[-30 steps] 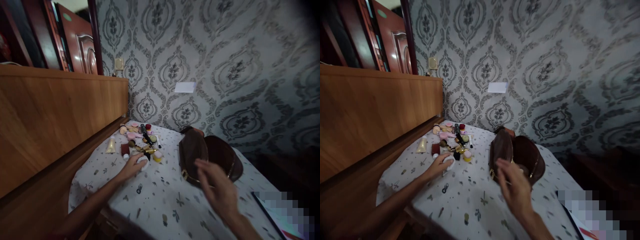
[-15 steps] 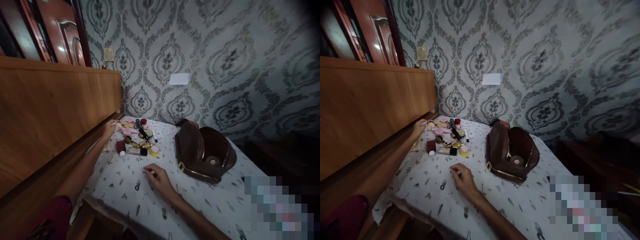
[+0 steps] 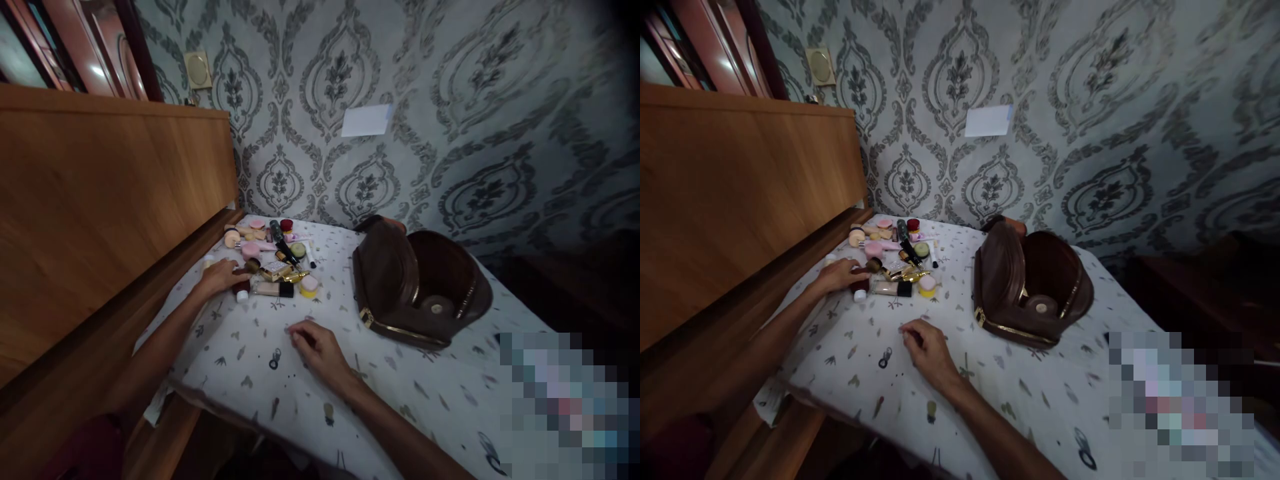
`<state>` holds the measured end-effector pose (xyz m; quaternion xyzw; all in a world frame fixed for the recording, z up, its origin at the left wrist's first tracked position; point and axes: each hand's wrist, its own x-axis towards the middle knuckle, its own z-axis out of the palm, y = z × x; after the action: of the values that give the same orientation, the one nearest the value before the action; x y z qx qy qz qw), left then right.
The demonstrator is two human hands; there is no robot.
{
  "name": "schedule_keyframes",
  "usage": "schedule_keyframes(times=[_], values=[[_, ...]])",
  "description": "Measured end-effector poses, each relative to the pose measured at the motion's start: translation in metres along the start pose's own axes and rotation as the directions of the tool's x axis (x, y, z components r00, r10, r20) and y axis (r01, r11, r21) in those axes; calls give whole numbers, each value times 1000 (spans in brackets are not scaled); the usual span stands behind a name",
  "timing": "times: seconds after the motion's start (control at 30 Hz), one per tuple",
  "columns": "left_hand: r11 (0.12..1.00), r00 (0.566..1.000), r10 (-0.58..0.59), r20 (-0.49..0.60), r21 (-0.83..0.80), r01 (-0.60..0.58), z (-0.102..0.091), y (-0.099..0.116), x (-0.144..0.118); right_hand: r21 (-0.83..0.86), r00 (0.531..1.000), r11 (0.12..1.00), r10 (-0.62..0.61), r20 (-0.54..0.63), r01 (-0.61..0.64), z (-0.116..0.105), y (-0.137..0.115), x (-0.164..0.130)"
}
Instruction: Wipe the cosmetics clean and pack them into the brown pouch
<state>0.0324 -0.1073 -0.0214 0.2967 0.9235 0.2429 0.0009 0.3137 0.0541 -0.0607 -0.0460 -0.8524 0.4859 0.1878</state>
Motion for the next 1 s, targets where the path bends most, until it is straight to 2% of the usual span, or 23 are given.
schedule_keyframes(times=[0.1,0.23,0.4,0.53,0.73,1.0], values=[[999,999,-11,50,-35,13,4,-1,4,-10,1000,1000,-21,-8,21,0,-2,-1],[986,999,-24,49,-165,31,8,-4,4,-51,998,997,-65,-17,64,-1,-4,-2],[932,996,-78,53,-352,92,9,-2,-10,-99,993,988,-119,-8,118,-1,-6,-4],[896,988,-97,120,-421,139,5,4,-22,-124,990,982,-142,-14,140,-1,-4,-5],[902,976,-106,189,-396,174,0,12,-32,-143,988,978,-153,-13,150,0,-1,-5],[978,982,-5,188,-204,44,-10,18,-33,-133,985,977,-171,-17,167,1,0,-4]])
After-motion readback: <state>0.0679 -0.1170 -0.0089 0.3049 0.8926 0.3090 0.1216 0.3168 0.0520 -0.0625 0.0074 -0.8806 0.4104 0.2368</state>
